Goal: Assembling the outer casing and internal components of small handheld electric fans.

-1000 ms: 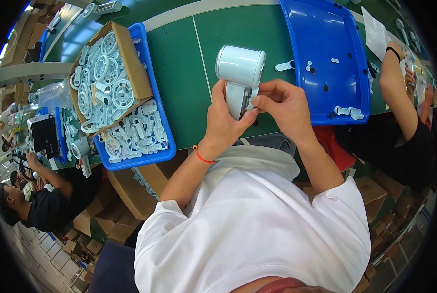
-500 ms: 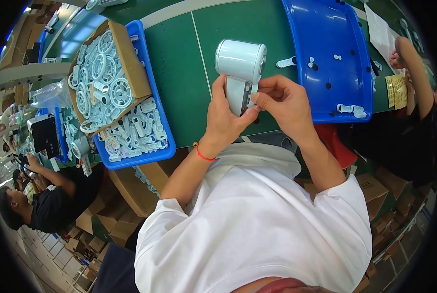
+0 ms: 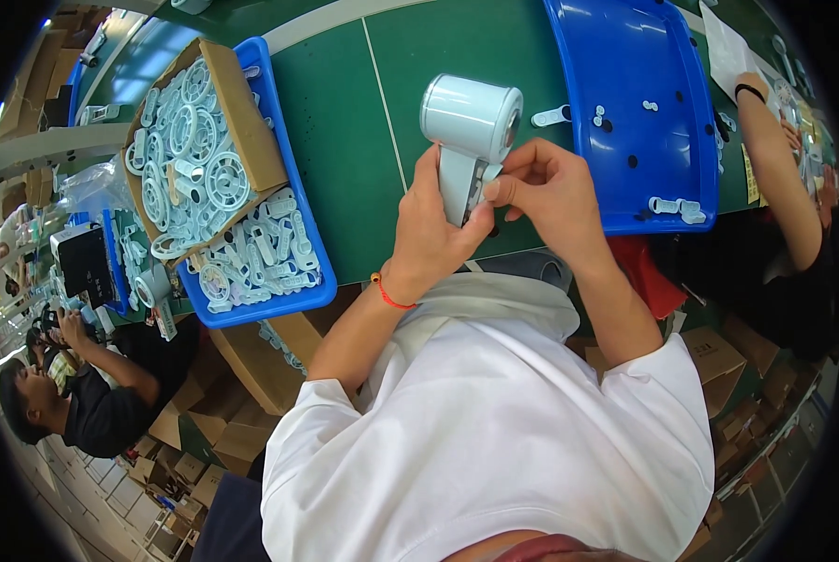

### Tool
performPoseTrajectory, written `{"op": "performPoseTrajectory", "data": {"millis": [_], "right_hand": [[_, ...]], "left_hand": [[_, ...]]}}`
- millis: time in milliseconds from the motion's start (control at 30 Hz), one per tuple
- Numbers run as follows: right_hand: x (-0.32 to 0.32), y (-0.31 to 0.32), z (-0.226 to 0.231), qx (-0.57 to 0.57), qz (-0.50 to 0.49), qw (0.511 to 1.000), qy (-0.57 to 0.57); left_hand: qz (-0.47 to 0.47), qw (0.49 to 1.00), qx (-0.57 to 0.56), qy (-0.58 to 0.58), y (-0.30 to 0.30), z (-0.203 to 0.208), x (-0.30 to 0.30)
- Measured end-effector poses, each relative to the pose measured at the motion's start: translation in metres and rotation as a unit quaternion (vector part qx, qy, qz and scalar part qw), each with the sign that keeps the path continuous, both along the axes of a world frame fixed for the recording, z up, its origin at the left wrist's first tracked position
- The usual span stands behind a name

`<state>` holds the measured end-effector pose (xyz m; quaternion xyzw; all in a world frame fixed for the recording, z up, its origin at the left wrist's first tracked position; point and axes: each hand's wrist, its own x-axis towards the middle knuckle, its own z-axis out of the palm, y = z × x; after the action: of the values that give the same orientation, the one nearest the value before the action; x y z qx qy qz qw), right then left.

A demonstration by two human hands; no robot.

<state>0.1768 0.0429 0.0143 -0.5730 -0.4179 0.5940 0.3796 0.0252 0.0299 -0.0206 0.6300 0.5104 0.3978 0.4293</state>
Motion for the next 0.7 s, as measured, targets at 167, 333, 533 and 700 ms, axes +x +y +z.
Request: {"op": "performPoseTrajectory", "data": {"millis": [167, 333, 533, 700], "right_hand": [[0.001, 0.006, -0.016, 0.008, 0.069, 0.995, 0.071], [-0.003, 0.009, -0.022, 0.015, 0.082, 0.987, 0.135], [-0.006, 0.005, -0.021, 0.0, 0.072, 0.987, 0.146], [-0.009, 0.006, -0.021, 0.058, 0.094, 0.994, 0.022]], "left_hand": [[-0.018, 0.994, -0.08, -0.074, -0.005, -0.002, -0.004], [-0.056, 0.965, -0.185, -0.176, 0.007, 0.003, -0.007], [-0.069, 0.981, -0.117, -0.137, 0.001, -0.003, -0.005], [-0.055, 0.981, -0.142, -0.124, 0.004, 0.005, -0.002]]}}
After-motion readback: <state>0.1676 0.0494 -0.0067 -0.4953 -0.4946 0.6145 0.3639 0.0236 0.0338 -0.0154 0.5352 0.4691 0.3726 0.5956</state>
